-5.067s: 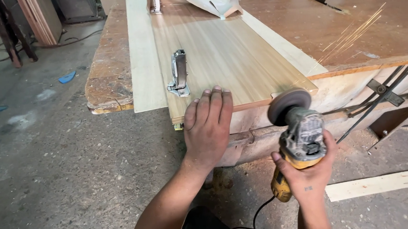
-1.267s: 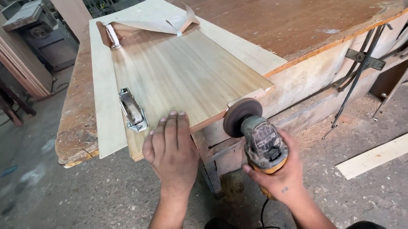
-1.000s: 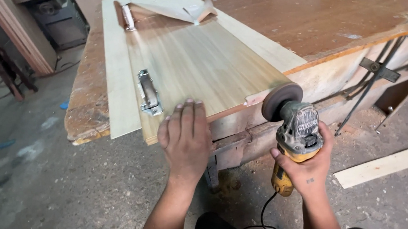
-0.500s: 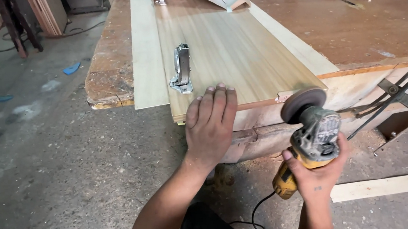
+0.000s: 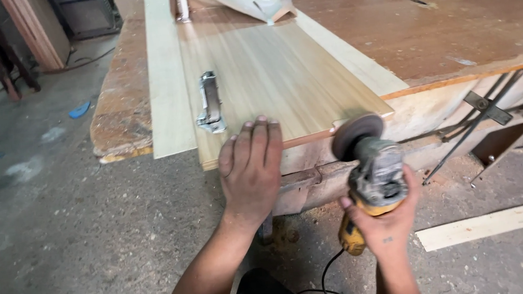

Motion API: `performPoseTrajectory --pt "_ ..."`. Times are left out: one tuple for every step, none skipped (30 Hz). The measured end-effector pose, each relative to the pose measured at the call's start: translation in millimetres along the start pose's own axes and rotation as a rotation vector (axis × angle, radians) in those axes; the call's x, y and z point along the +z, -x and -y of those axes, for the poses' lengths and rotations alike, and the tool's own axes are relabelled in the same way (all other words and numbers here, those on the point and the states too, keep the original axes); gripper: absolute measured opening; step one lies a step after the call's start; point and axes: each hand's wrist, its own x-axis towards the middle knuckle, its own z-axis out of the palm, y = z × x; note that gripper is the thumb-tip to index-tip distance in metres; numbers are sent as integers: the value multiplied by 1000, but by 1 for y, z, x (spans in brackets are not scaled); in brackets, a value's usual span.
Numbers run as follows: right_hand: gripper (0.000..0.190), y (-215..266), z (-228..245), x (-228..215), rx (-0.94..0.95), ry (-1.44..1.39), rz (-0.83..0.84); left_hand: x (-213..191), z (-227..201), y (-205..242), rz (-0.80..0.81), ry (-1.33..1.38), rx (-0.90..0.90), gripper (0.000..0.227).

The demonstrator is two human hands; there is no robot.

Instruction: The person uses an angle grinder with a sanding disc to smooth the edges and corners of a wooden board clamped to a workbench. They hold the board with one hand while operating the tool with the other, moving along the edges and then flipping the board to sand the underside.

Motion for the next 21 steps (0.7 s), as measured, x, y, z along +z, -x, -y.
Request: performPoseTrajectory --pt "101 2 4 3 1 8 41 1 0 -1 -6 -10 0 22" --pt "103 3 7 6 3 17 81 2 0 -2 -12 -20 0 21" --pt "103 2 10 5 7 22 60 0 -1 -5 -16 -5 15 21" --pt "103 3 13 4 25 103 43 -4 -2 -7 -13 -13 14 20" --pt "104 1 16 5 41 178 40 -8 -1 -8 -7 -32 4 22" --pt "104 -1 10 0 43 178 32 -6 -2 -9 -9 -27 11 22" --pt "102 -5 5 -5 -4 134 38 -6 -2 -8 -11 -40 7 21" --pt "101 -8 -1 -10 -52 90 44 -6 -2 -8 -13 -53 3 21" --pt "101 -8 -5 -17 -51 89 44 -6 -2 -7 -13 -53 4 21" --pt "97 -8 -9 -24 27 32 -22 -6 -2 -7 -15 -56 4 25" --pt "94 -10 -14 -31 102 -27 -88 -6 -2 -8 -20 -59 5 31" --pt "94 -8 -19 -39 99 -29 -90 -4 -1 -8 -24 -60 6 31" --pt "94 -6 -25 -48 103 8 -139 -3 -1 -7 -36 -57 12 26" --pt "94 -4 -31 -57 107 45 -188 -2 -1 -7 -49 -53 18 24" --pt "94 -2 -37 -65 113 45 -189 -3 -1 -8 -44 -53 22 24" --pt "90 0 -43 -72 176 28 -231 -4 -2 -9 -41 -44 15 23" --pt "88 2 -49 -79 239 8 -266 -6 -2 -9 -34 -41 5 21" --pt "88 6 -55 -87 248 5 -261 -9 -3 -9 -25 -46 6 21" --pt "89 8 -62 -93 320 19 -282 -12 -4 -10 8 -4 -9 25" --pt "90 9 -68 -100 392 33 -303 -15 -6 -12 41 39 -25 29" --pt "90 14 -81 -104 392 20 -305 -23 -7 -16 36 30 -17 29"
